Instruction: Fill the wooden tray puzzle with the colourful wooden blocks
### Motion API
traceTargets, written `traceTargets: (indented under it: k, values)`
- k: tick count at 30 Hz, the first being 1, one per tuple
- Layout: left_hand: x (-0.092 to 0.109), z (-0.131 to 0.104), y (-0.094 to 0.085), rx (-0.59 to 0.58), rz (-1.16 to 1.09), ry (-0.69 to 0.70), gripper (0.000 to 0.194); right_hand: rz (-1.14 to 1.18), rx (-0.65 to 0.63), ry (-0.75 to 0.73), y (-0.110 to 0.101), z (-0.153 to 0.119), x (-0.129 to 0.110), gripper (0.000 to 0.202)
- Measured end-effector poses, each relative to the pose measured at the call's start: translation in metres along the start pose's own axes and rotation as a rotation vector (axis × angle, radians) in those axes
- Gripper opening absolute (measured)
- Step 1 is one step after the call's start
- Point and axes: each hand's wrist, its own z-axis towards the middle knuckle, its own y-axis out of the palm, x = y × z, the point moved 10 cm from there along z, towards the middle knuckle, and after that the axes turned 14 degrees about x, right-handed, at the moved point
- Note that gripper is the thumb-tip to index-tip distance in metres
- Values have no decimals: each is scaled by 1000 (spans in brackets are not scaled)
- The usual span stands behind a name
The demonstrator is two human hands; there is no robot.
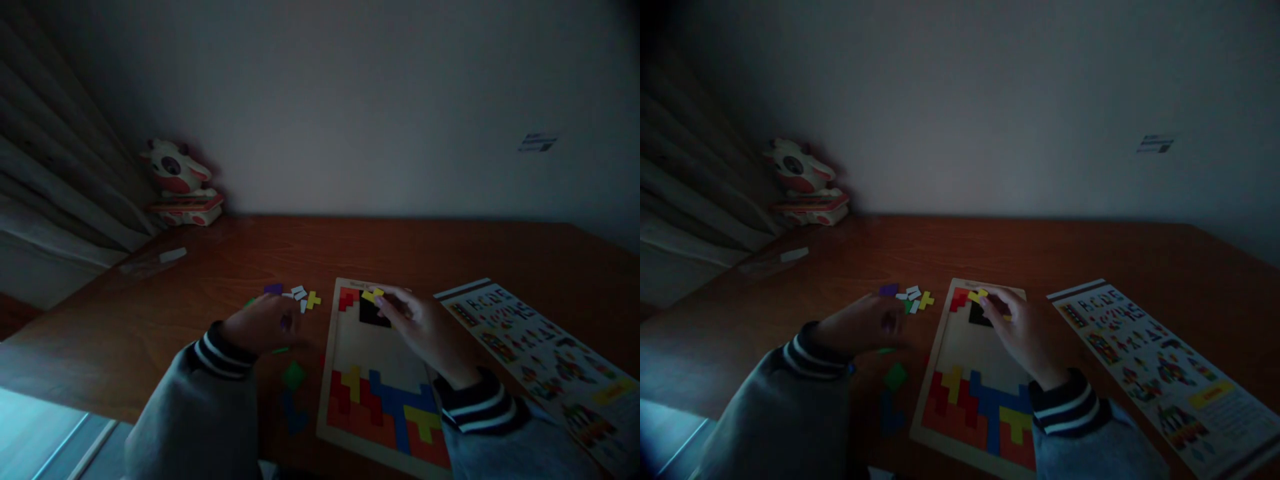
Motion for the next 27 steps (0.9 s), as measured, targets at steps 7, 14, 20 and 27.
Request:
traceTargets:
  k: [7, 14, 20, 27]
  values:
    - [-5, -57, 37, -184, 324, -123, 38, 89, -3, 49, 2, 3, 27, 40]
    - [-24, -38, 34, -81, 306, -163, 54, -21, -41, 44, 1, 3, 33, 33]
    - [-25, -21, 17, 85, 198, -78, 39, -31, -101, 50, 13, 6, 27, 27]
    - [24, -9, 27, 175, 169, 198, 22, -102, -193, -118, 52, 4, 11, 16]
